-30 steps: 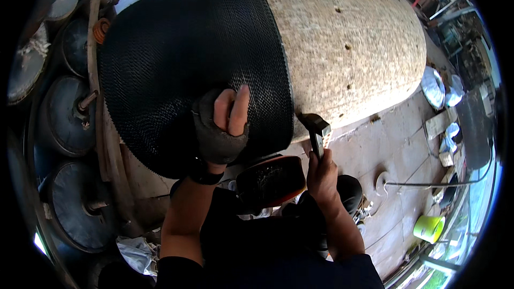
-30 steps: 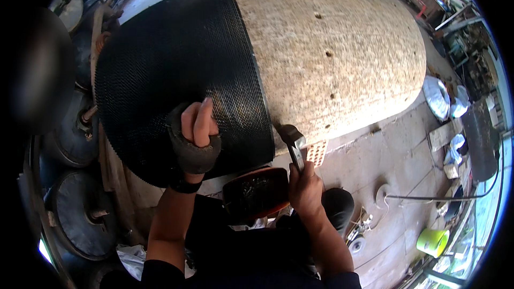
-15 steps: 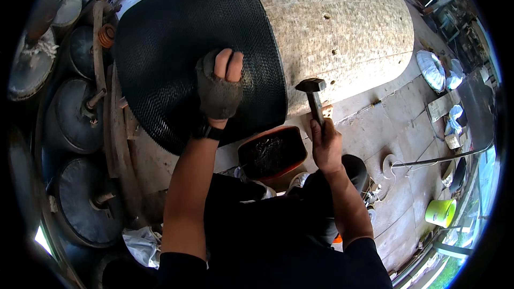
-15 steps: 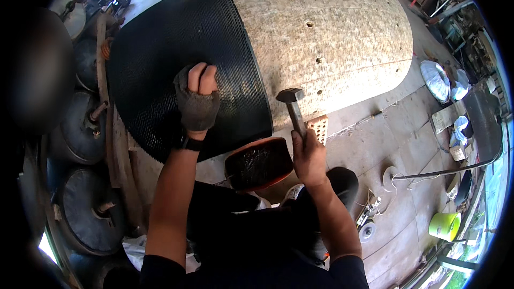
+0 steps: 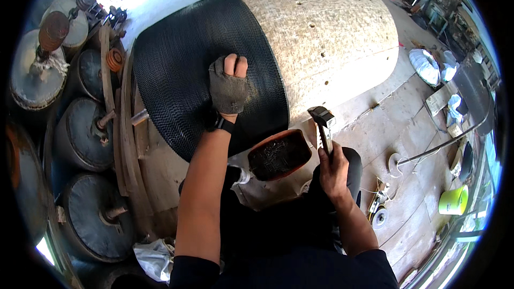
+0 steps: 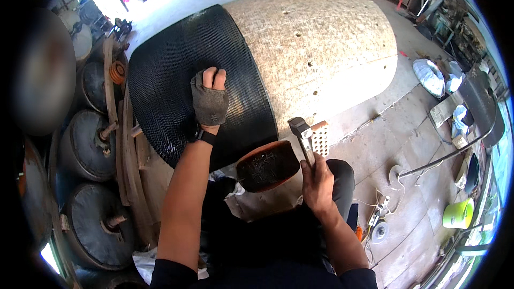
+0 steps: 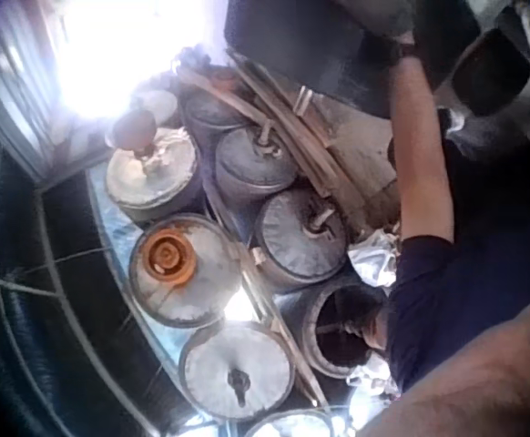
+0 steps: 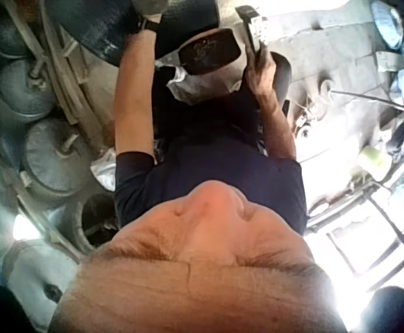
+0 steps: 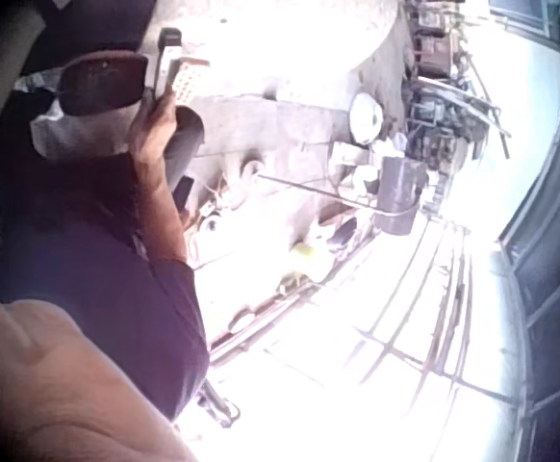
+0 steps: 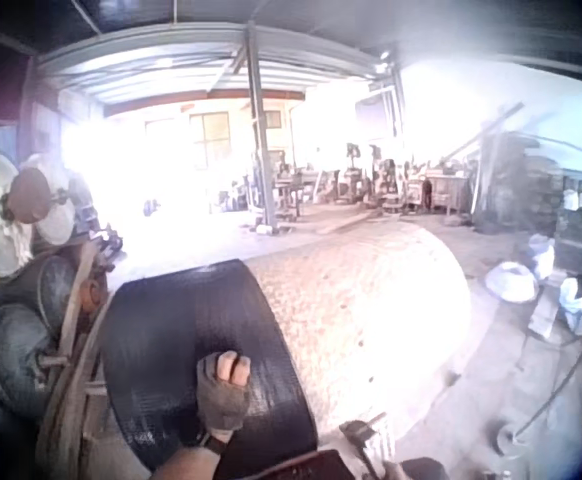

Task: The person hammers a black textured covering onto a large wooden drum cylinder.

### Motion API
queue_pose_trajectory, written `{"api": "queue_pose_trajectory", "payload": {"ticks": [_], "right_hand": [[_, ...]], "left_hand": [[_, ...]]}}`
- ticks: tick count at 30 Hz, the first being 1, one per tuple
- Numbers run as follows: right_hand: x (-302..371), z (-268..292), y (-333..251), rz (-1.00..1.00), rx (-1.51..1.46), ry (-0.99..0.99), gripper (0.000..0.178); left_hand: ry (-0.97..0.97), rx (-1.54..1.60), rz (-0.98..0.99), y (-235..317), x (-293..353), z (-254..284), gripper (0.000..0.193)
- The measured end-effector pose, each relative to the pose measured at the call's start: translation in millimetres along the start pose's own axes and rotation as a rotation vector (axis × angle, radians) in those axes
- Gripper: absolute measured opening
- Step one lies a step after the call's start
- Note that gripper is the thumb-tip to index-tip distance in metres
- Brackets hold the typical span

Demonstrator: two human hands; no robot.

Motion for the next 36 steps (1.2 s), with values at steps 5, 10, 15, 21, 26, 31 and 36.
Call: {"api": "queue_pose_trajectory", "payload": {"ticks": [5, 10, 15, 21, 26, 31, 36], "right_hand": [[23, -10, -6, -0.134, -0.063, -0.023, 0.027], [34, -9, 5, -0.084, -0.056, -0.051, 0.025], [24, -8, 20, -0.024, -0.142, -0.030, 0.025], [-2, -12, 38, -0.058, -0.155, -0.035, 0.025], [-15, -14, 55, -0.086, -0.138, -0.077, 0.025], [-13, -18, 69, -0.126, -0.188, -0.065, 0.026], [-16, -21, 75, -0.141, -0.193, -0.089, 0.028]], "left_hand": [[-0.006, -0.011, 0.004, 2, -4, 4, 0.033], [-0.005, 0.005, 0.029, 2, -1, 0, 0.038], [-0.020, 0.007, 0.045, 2, 3, -6, 0.034], [-0.024, -0.009, 0.070, 4, 2, -2, 0.033], [0.040, 0.034, 0.089, 11, 3, 0, 0.027], [-0.045, 0.403, 0.081, 89, 35, 37, 0.022], [-0.182, 0.627, 0.264, 141, 78, 23, 0.036]]}}
Point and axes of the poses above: each hand's wrist, its own x-axis away from the middle knuckle, its own z-axis out of the back of the hand, y = z × x, the point moved 1 cm from there along -x, towards the middle knuckle, and after that the axes turned 12 degrees about -x, right-handed, at the moved point
